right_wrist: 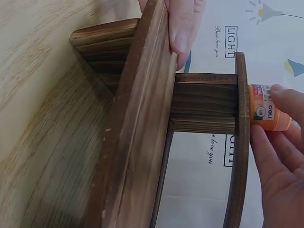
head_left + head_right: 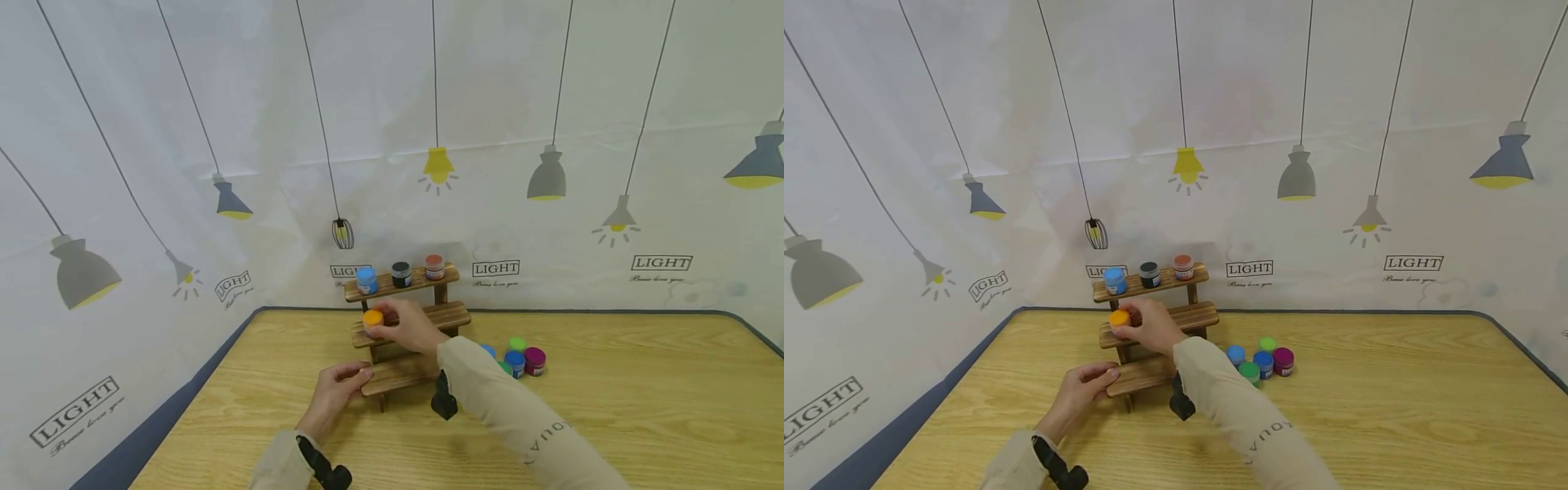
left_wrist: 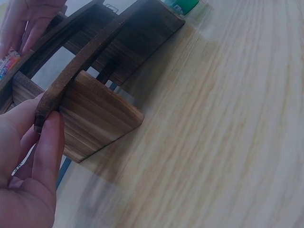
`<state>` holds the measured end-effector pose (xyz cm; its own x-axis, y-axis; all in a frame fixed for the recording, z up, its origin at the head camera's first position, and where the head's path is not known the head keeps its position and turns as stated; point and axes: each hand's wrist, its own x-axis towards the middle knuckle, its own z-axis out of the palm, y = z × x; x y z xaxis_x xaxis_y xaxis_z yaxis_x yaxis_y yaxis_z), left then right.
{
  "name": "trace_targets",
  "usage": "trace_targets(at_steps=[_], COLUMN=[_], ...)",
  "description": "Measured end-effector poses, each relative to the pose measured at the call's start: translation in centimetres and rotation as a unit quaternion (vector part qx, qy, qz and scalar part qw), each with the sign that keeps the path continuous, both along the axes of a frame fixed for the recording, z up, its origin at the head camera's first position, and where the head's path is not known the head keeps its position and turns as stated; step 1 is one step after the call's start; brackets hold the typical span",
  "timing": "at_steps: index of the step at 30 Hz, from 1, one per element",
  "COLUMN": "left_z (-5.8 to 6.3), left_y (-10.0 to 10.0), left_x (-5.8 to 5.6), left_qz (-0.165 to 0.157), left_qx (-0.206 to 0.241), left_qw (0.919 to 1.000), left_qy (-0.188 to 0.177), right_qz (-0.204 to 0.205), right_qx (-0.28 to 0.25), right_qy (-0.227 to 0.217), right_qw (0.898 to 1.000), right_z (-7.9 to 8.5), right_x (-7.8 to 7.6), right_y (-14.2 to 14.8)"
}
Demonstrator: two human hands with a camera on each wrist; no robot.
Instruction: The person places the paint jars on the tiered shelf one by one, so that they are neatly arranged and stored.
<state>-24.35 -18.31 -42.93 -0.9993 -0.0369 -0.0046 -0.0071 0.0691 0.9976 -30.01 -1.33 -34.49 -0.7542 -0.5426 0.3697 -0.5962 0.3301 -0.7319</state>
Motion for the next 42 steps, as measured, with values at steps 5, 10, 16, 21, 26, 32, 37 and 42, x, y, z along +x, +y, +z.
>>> trace_targets(at_steps=[5,10,16,21,26,32,37,42], left_z=[0.0,-0.2,-0.1,0.0,0.0,-0.2,-0.3,-0.2], left_y=[0.0,0.0,0.1,0.1,0.1,0.2,0.2,0.1], left_x=[0.0,-0.1,0.0,0.1,0.1,-0.1,-0.1,-0.1], left_qz=[0.001,-0.001,0.005,0.004,0.005,0.01,0.01,0.008], left_qx=[0.001,0.001,0.002,0.003,0.004,0.007,0.007,0.011], left_qw=[1.0,1.0,1.0,1.0,1.0,0.9999,0.9999,0.9999], left_qy=[0.002,0.004,0.004,0.004,-0.002,-0.004,-0.004,-0.005], right_qz=[0.004,0.01,0.013,0.02,0.014,0.001,0.003,0.012], right_qx=[-0.008,-0.017,-0.023,-0.029,-0.033,-0.035,-0.028,-0.03], right_qy=[0.003,-0.01,-0.032,-0.045,-0.043,-0.047,-0.046,-0.055], right_qw=[1.0,1.0,0.999,0.998,0.998,0.998,0.999,0.998], right_z=[-0.4,-0.5,0.7,2.5,1.7,0.4,-0.1,0.0], right_x=[-0.1,-0.2,0.9,2.5,1.9,0.8,0.4,0.6], right_y=[0.0,0.1,0.3,0.6,0.4,0.2,0.3,0.5])
